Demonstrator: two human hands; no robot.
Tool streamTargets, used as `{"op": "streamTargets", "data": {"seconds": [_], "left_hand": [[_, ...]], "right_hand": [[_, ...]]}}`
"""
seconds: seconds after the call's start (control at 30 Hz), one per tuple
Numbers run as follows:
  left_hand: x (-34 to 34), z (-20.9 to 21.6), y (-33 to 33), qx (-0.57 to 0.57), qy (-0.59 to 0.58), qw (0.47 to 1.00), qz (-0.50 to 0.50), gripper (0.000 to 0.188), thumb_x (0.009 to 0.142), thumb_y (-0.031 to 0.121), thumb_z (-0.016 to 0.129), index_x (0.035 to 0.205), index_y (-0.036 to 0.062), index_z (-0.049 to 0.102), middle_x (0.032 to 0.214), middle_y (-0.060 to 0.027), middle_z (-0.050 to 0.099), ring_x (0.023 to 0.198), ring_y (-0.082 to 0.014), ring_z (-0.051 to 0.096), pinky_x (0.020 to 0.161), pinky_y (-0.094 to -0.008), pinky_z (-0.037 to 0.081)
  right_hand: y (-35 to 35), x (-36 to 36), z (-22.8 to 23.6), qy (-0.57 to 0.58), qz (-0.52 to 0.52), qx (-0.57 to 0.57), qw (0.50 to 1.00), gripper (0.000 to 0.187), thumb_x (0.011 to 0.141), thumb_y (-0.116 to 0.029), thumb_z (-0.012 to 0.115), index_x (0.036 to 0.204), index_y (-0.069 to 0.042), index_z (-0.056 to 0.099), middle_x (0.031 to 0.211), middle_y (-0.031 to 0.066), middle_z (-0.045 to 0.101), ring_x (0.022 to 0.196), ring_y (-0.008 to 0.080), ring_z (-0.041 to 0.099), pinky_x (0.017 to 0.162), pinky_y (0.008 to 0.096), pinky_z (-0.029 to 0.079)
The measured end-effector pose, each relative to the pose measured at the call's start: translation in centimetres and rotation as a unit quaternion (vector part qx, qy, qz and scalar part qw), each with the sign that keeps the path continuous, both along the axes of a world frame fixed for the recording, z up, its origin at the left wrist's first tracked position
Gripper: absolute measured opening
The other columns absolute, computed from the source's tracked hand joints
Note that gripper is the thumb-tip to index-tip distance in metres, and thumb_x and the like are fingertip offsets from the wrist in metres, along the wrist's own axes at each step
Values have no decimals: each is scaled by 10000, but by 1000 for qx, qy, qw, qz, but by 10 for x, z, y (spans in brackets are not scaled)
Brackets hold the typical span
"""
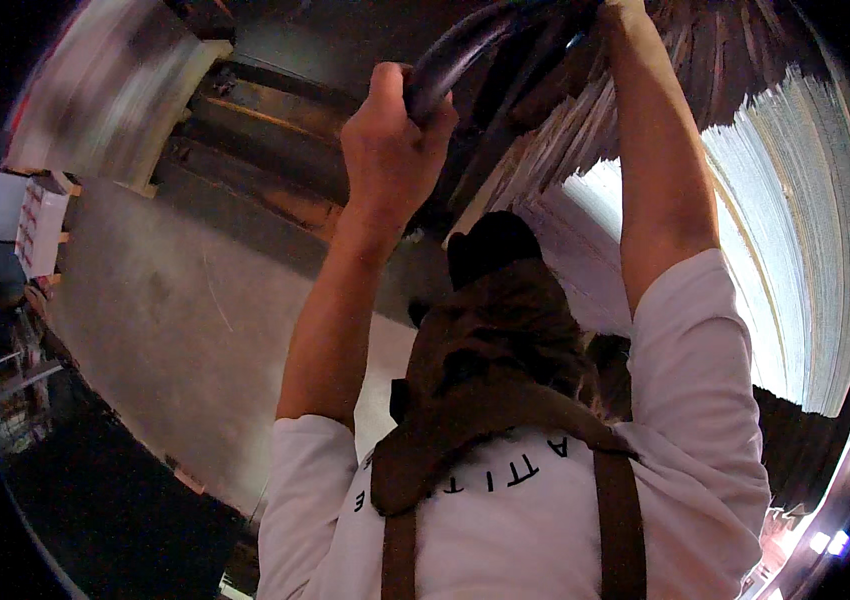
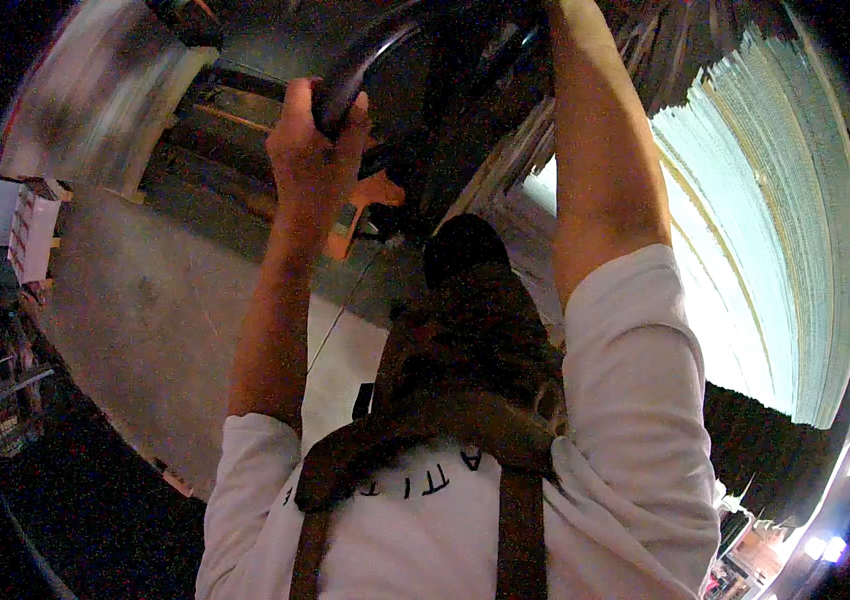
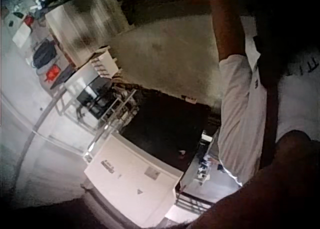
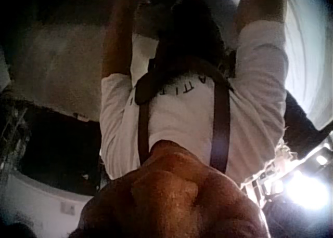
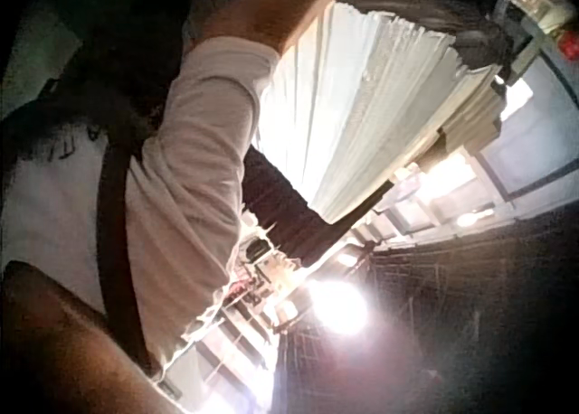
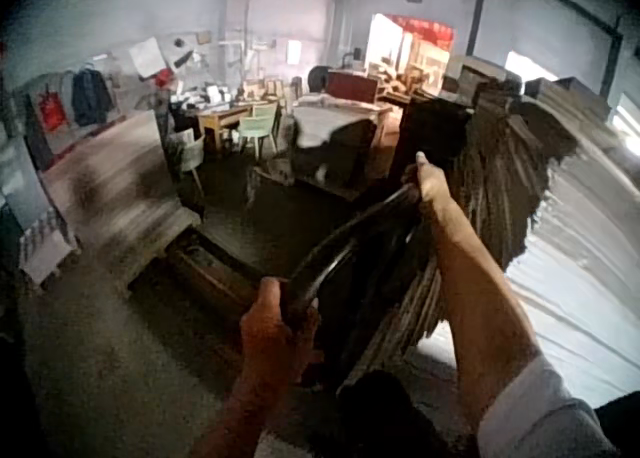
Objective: The person uses a manual pallet jack to move stacks of flat cardboard sheets and other palletized materials within a warehouse. They position the forks under pallets, lift and transport them short distances, and set them down in different locations.
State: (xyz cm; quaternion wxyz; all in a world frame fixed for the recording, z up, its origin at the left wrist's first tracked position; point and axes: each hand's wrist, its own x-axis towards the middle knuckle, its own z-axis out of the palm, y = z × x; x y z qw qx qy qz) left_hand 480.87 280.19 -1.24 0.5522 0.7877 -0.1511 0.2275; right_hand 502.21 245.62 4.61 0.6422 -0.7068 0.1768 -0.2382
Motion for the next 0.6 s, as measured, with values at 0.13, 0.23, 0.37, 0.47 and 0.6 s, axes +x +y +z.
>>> {"op": "streamTargets", "data": {"seconds": [0.13,0.23,0.37,0.47,0.6], "left_hand": [[2,2,1,-10,6,1000,-15,279,809,181,698,961,38,513,777,-172,644,731,-363,657,624,-398,513],[2,6,0,-37,46,997,-58,269,815,178,698,952,24,526,757,-163,636,692,-310,661,618,-380,509],[1,17,9,-53,93,983,-148,283,831,200,697,972,5,547,726,-100,622,649,-182,629,606,-331,497],[12,17,21,-36,168,945,-279,272,865,221,658,1014,22,550,744,-42,620,672,-116,585,626,-282,468],[34,48,22,-148,408,780,-451,242,886,140,640,1066,7,548,762,-38,593,670,-106,592,630,-248,472]], "right_hand": [[-17,8,-10,-12,-2,4,1000,512,957,-462,485,685,-47,613,574,92,560,502,227,510,499,362,411],[3,0,0,-21,-62,60,996,522,943,-486,495,676,-52,607,569,84,554,489,214,505,484,354,407],[6,-10,0,-17,-35,81,996,508,924,-489,535,719,-36,639,580,76,569,499,193,512,477,338,398],[11,-13,-4,-63,-24,-5,998,480,923,-465,552,724,-37,641,573,69,562,492,190,502,474,326,390],[52,-38,16,-10,-34,-2,999,464,937,-442,543,725,-40,637,553,54,546,482,168,487,481,314,381]]}}
